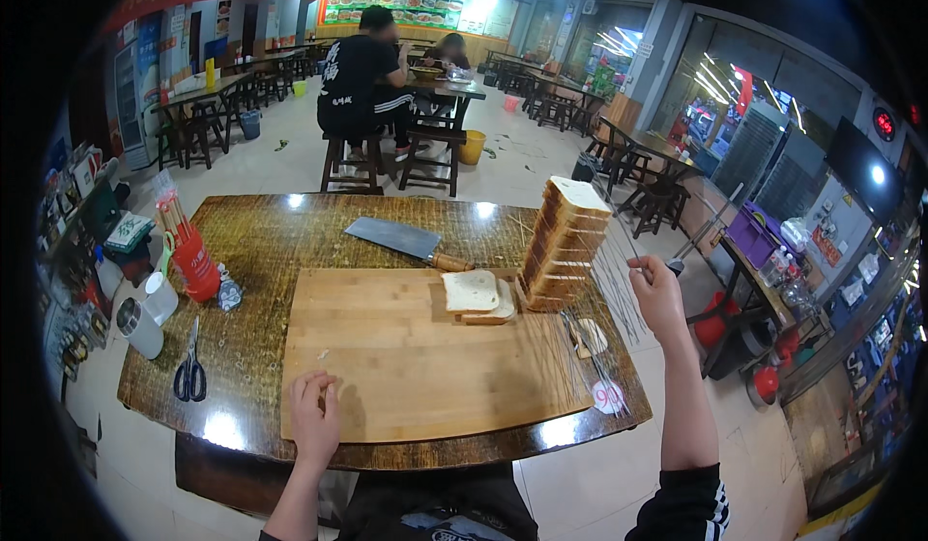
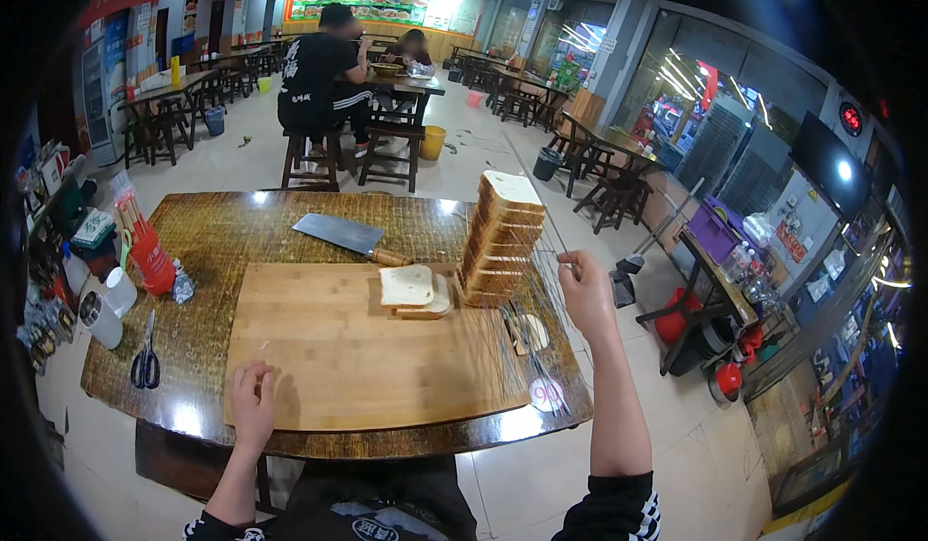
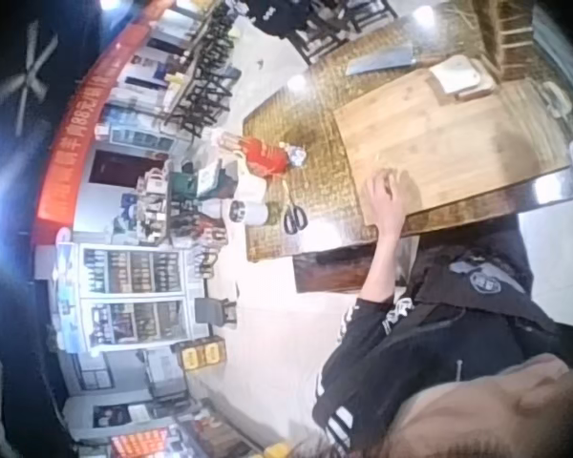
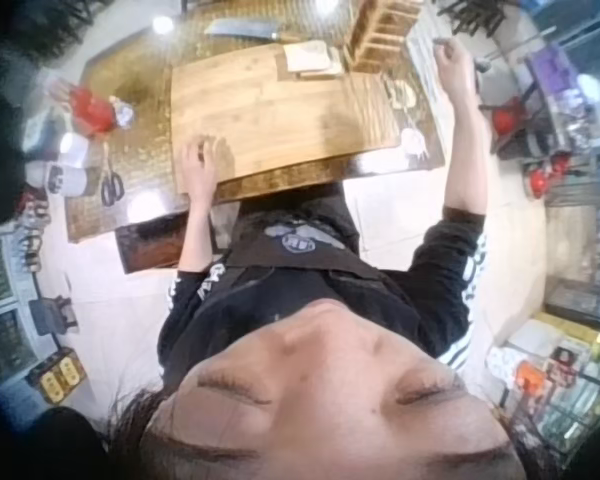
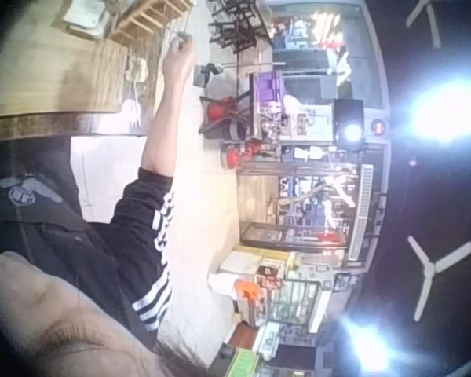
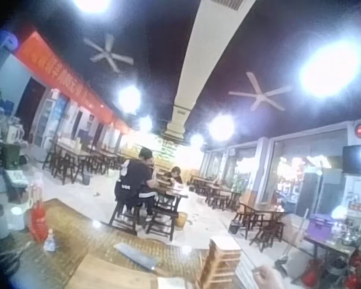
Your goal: The person repeatedly inserts metal skewers into individual slices of white bread on a wooden cutting board. They handle each slice one at a time, aligning the skewers and pushing them through the bread before stacking the finished pieces.
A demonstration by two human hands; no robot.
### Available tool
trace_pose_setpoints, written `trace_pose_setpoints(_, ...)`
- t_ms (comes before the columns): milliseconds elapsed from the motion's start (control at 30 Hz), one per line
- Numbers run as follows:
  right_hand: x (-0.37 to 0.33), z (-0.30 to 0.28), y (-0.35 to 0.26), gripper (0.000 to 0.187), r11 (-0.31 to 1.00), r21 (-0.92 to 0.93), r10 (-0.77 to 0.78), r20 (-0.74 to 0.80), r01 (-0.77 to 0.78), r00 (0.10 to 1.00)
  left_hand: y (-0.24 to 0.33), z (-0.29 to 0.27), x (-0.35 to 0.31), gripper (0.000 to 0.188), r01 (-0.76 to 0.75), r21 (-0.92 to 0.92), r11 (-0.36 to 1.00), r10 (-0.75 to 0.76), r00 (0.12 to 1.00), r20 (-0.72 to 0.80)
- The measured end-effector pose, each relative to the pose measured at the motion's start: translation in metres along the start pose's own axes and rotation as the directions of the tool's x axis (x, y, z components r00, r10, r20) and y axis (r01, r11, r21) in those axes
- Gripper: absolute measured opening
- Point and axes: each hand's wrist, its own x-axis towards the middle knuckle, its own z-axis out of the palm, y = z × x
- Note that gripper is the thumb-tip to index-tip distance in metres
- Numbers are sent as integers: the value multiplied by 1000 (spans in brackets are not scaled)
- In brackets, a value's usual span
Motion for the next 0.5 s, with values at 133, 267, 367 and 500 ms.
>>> trace_pose_setpoints(133, -8, -4, -14, 24, 997, -79, -7, -17, 5, 1000, -1, 1, 3, 14, -20, 42, 999, 19, 1000, 16)
trace_pose_setpoints(267, -17, -9, -1, 30, 999, -18, -48, -164, 45, 985, 25, 14, 25, 23, -144, 93, 985, 127, 978, 166)
trace_pose_setpoints(367, -46, -17, 3, 25, 994, 32, -86, -333, 102, 939, 52, 44, 62, 38, -334, 50, 941, 287, 868, 407)
trace_pose_setpoints(500, -135, -24, -20, 20, 973, 228, 125, -397, -34, 909, 83, 119, 120, 65, -568, -31, 823, 491, 682, 541)
